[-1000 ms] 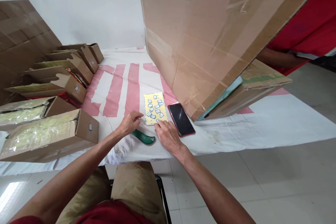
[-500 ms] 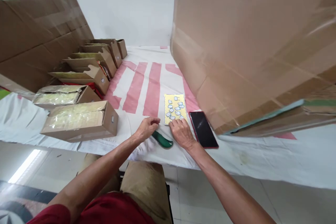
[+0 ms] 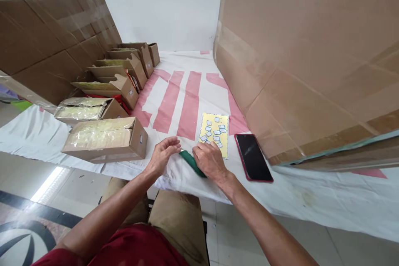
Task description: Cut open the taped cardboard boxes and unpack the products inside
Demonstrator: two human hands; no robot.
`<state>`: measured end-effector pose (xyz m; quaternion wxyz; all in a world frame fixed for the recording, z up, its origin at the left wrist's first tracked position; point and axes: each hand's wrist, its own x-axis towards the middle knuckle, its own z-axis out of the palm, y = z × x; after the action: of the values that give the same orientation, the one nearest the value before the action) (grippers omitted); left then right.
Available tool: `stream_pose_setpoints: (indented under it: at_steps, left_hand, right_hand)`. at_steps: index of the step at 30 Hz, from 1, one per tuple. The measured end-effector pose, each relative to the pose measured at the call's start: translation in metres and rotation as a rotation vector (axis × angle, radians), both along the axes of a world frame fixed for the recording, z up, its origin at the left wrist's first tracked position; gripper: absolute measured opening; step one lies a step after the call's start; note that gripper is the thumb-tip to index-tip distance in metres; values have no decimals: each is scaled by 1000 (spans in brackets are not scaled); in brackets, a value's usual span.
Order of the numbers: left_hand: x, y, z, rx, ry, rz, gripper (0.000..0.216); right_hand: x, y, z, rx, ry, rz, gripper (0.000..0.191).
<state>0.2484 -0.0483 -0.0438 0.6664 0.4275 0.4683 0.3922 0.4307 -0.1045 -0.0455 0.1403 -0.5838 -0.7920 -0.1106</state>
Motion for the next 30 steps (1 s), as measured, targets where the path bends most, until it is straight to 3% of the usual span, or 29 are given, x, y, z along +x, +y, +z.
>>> stream_pose_setpoints:
  at_steps: [4, 7, 10, 15, 24, 27, 30]
  left_hand:
    - [-33, -18, -3, 153, 110, -8, 34]
    - [-64, -34, -6, 349, 234, 16, 28]
    - [-99, -45, -7, 505, 403, 85, 23]
    - [-138, -46, -5, 543, 532, 144, 22]
    - [-161, -30, -17, 553, 630, 183, 22]
    - [-164, -30, -14, 658, 690, 175, 21]
    - [-166, -37, 2, 932, 766, 200, 21]
  right_hand:
    - [-43, 31, 6, -138, 589, 62, 23]
    - [-85, 65, 0, -198, 927, 123, 28]
    - [-122, 91, -14, -214, 1030, 179, 34]
    - [-154, 100, -29, -203, 1177, 229, 45]
    - [-158, 101, -29, -166, 1237, 213, 18]
    - [-157, 99, -30, -169, 1249, 220, 17]
    - [-158, 94, -34, -167, 1259, 229, 22]
